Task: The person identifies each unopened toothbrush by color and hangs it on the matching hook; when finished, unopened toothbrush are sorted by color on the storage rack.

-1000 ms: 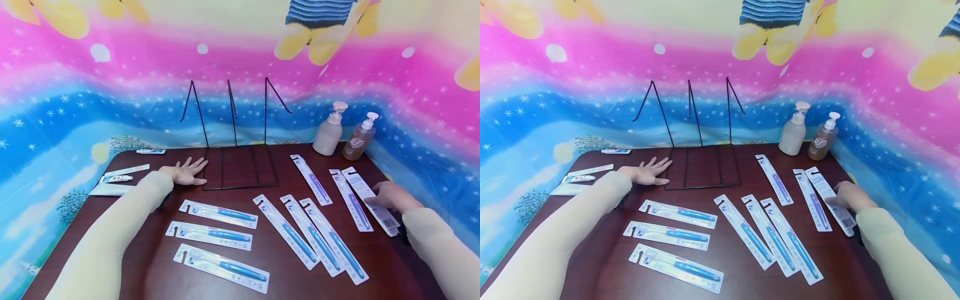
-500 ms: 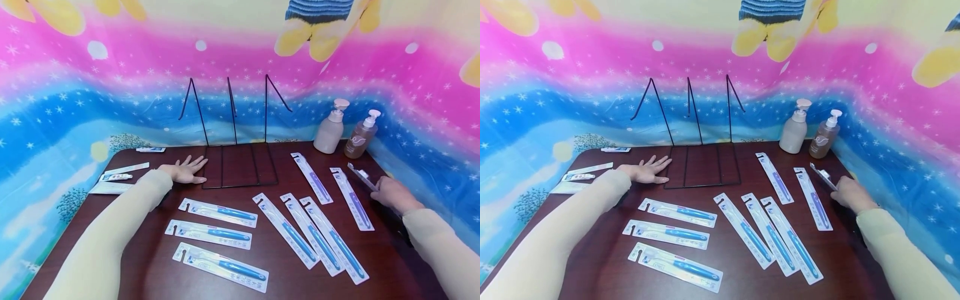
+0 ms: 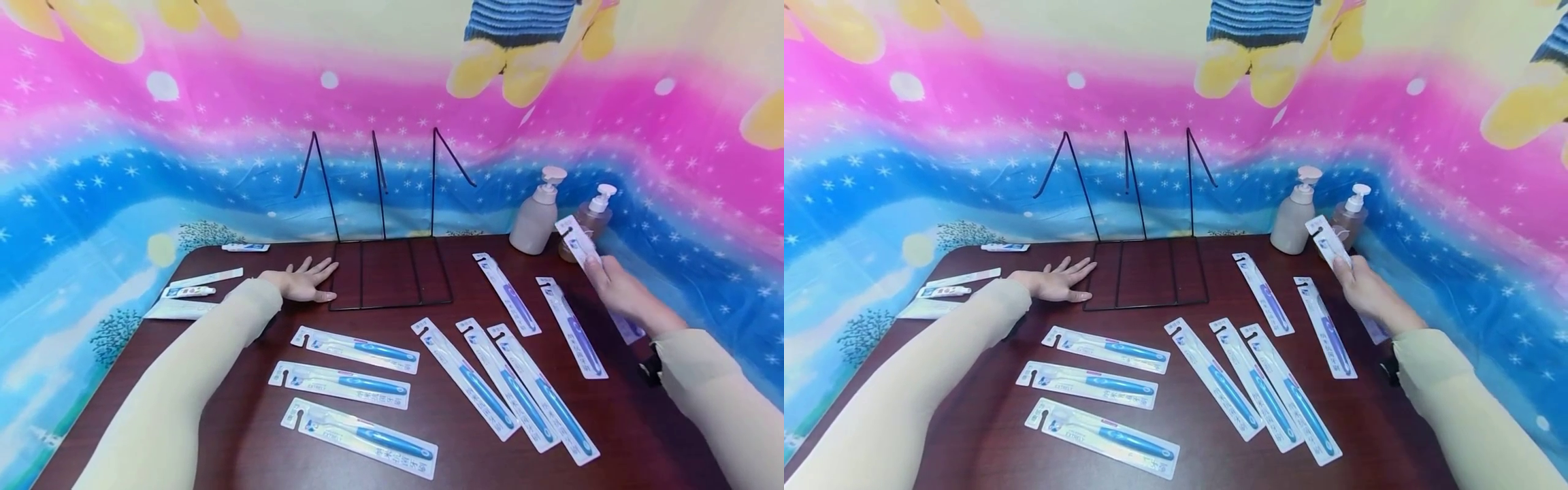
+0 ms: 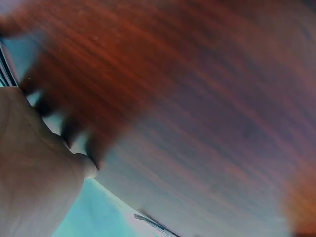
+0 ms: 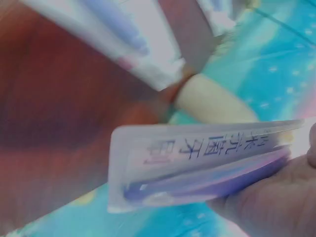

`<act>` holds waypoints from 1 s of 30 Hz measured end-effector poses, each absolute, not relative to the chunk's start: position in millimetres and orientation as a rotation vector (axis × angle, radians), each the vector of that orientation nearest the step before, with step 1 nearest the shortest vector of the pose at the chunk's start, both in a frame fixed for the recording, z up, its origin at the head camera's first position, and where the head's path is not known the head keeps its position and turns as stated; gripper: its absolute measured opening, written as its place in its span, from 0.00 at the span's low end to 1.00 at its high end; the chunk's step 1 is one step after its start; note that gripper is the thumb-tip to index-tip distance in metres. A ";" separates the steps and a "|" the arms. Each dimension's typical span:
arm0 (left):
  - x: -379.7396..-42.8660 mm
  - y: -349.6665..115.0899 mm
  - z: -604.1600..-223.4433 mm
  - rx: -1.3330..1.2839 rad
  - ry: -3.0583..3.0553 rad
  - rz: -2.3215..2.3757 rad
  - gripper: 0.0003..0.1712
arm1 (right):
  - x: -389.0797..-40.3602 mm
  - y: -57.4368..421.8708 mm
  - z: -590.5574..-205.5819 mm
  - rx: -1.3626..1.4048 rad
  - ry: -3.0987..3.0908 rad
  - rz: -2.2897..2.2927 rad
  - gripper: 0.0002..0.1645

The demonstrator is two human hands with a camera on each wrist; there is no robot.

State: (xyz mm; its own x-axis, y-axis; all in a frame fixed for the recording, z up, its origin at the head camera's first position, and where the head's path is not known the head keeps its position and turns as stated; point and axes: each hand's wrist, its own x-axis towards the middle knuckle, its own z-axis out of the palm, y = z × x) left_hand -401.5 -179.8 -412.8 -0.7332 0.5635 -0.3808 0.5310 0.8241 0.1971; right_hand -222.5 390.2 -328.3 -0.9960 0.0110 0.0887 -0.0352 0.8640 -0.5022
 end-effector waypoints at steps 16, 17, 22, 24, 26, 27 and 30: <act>-400.6 -177.7 -406.5 0.785 2.550 0.118 0.49 | -221.5 268.7 -271.6 0.234 -2.708 0.996 0.31; -400.6 -177.6 -406.4 0.784 2.551 0.116 0.49 | -222.4 262.6 -269.3 0.250 -2.705 1.012 0.31; -400.6 -177.7 -407.0 0.783 2.552 0.107 0.48 | -230.9 240.0 -263.6 0.317 -2.703 1.060 0.29; -400.5 -178.1 -407.5 0.785 2.551 0.109 0.48 | -234.8 234.2 -263.8 0.336 -2.704 1.063 0.27; -399.8 -178.5 -407.3 0.782 2.552 0.106 0.48 | -238.6 229.3 -264.5 0.350 -2.701 1.068 0.27; -399.3 -178.7 -407.1 0.781 2.554 0.104 0.48 | -240.7 227.2 -265.1 0.356 -2.697 1.068 0.26; -399.0 -178.7 -406.9 0.781 2.557 0.101 0.48 | -247.7 223.2 -267.8 0.365 -2.682 1.073 0.25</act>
State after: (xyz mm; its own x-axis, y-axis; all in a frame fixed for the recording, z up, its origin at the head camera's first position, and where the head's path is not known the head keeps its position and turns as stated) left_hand -399.0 -178.7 -406.9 -0.7318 0.5452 -0.4089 0.5114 0.8359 0.1994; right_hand -247.7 223.2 -267.8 -0.9427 -0.1442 0.3010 -0.3120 0.7009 -0.6414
